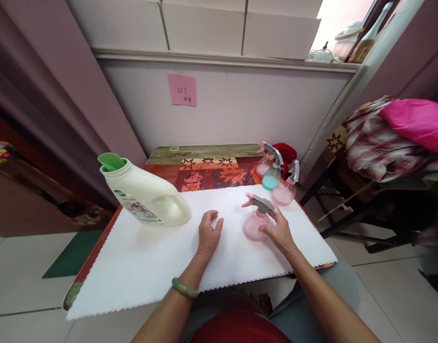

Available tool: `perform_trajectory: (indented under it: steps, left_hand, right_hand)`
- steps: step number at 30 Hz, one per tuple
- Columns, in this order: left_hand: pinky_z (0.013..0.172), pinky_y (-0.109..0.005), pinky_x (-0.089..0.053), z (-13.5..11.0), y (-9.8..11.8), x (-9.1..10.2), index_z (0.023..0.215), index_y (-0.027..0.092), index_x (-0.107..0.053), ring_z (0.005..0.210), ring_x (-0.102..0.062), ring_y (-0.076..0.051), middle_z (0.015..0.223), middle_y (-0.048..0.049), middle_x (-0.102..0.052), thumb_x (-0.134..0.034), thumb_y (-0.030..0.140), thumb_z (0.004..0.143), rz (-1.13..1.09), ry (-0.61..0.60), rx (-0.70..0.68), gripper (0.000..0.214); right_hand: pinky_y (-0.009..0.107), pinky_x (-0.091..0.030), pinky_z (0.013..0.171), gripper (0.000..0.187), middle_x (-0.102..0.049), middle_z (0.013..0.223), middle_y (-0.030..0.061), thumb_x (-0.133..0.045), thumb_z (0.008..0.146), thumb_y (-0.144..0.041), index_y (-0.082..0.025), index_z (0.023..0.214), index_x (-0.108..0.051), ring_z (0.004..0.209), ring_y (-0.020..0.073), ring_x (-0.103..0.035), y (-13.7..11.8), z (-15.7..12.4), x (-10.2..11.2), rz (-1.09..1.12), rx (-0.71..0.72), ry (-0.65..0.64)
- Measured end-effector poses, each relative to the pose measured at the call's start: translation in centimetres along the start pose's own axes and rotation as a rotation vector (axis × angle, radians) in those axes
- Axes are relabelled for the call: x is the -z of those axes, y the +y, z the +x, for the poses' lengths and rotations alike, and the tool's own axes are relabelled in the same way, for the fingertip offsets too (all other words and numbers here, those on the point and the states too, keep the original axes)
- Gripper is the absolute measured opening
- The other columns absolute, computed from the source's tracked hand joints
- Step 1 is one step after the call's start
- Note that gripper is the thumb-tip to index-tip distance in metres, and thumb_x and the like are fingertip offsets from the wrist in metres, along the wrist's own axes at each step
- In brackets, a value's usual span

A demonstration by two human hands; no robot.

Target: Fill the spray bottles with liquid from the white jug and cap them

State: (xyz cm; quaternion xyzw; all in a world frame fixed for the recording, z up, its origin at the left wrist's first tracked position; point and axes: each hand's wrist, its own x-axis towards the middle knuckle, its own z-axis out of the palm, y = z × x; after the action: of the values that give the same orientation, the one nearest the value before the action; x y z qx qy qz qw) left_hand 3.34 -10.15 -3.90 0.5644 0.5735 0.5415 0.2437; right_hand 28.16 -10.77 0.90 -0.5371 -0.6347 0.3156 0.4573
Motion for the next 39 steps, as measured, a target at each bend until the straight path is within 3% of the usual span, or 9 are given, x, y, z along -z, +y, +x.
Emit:
perform_trajectory:
  steps: [4,7,12,18,24,29,35,39]
  left_hand:
    - [0.097,-0.047,-0.053,0.1,0.0,0.1,0.101,0.022,-0.060,0.100,-0.066,-0.024,0.105,-0.0075,-0.066,-0.065,0.033,0.084,-0.001,-0.004,0.001,0.021]
    - [0.097,-0.047,-0.052,0.3,-0.1,0.1,0.102,0.022,-0.061,0.100,-0.066,-0.024,0.106,-0.0078,-0.066,-0.065,0.035,0.084,-0.005,-0.010,0.004,0.023]
    - [0.096,-0.048,-0.053,0.4,0.0,0.2,0.102,0.021,-0.062,0.101,-0.066,-0.025,0.107,-0.0084,-0.067,-0.066,0.037,0.084,-0.003,-0.017,0.009,0.025]
    - [0.096,-0.048,-0.053,0.5,-0.1,0.2,0.102,0.022,-0.062,0.101,-0.067,-0.025,0.106,-0.0078,-0.067,-0.066,0.038,0.084,-0.001,-0.017,0.006,0.025]
    - [0.094,-0.048,-0.053,0.6,-0.2,0.2,0.102,0.022,-0.062,0.099,-0.067,-0.025,0.106,-0.0080,-0.068,-0.066,0.038,0.084,0.000,-0.019,0.008,0.025]
    - [0.095,-0.047,-0.053,0.6,-0.2,0.2,0.102,0.021,-0.062,0.099,-0.067,-0.025,0.106,-0.0085,-0.068,-0.066,0.038,0.084,0.002,-0.015,0.016,0.025]
    - [0.095,-0.047,-0.053,0.7,-0.2,0.2,0.102,0.021,-0.063,0.099,-0.067,-0.025,0.106,-0.0083,-0.068,-0.066,0.038,0.084,0.000,-0.018,0.021,0.025]
    - [0.093,-0.046,-0.054,0.6,-0.1,0.3,0.103,0.020,-0.062,0.101,-0.067,-0.026,0.108,-0.0091,-0.068,-0.065,0.038,0.084,-0.001,-0.023,0.025,0.026]
  right_hand:
    - [0.049,-0.050,0.090,0.077,-0.068,0.117,0.0092,-0.084,0.058,-0.056,-0.026,0.122,-0.052,0.108,0.0365,-0.065,-0.1,-2.0,-0.6,-0.264,-0.138,-0.007]
    - [0.045,-0.050,0.086,0.079,-0.066,0.124,0.0086,-0.084,0.058,-0.057,-0.028,0.122,-0.048,0.111,0.0362,-0.065,-0.8,-2.6,-1.5,-0.345,-0.156,0.007]
    - [0.046,-0.049,0.088,0.079,-0.065,0.127,0.0097,-0.084,0.060,-0.050,-0.029,0.126,-0.046,0.113,0.0362,-0.064,-1.4,-1.8,-2.5,-0.298,-0.230,0.070]
    - [0.047,-0.048,0.090,0.082,-0.067,0.125,0.0082,-0.084,0.058,-0.053,-0.028,0.128,-0.048,0.113,0.0371,-0.063,-1.9,1.4,-1.4,-0.226,-0.311,0.164]
    - [0.050,-0.047,0.095,0.092,-0.063,0.132,0.0121,-0.084,0.057,-0.058,-0.027,0.135,-0.047,0.121,0.0382,-0.059,-1.3,6.6,-0.7,-0.291,-0.296,0.301]
    - [0.049,-0.047,0.100,0.097,-0.059,0.137,0.0154,-0.085,0.059,-0.053,-0.023,0.141,-0.042,0.127,0.0369,-0.057,0.5,9.3,-1.8,-0.319,-0.298,0.298]
    - [0.050,-0.044,0.106,0.101,-0.050,0.148,0.0212,-0.081,0.067,-0.053,-0.019,0.148,-0.032,0.136,0.0390,-0.050,2.3,9.3,-3.3,-0.311,-0.292,0.302]
    - [0.051,-0.043,0.108,0.104,-0.046,0.152,0.0219,-0.077,0.071,-0.058,-0.017,0.152,-0.026,0.140,0.0371,-0.046,2.5,7.0,-3.4,-0.278,-0.217,0.350]
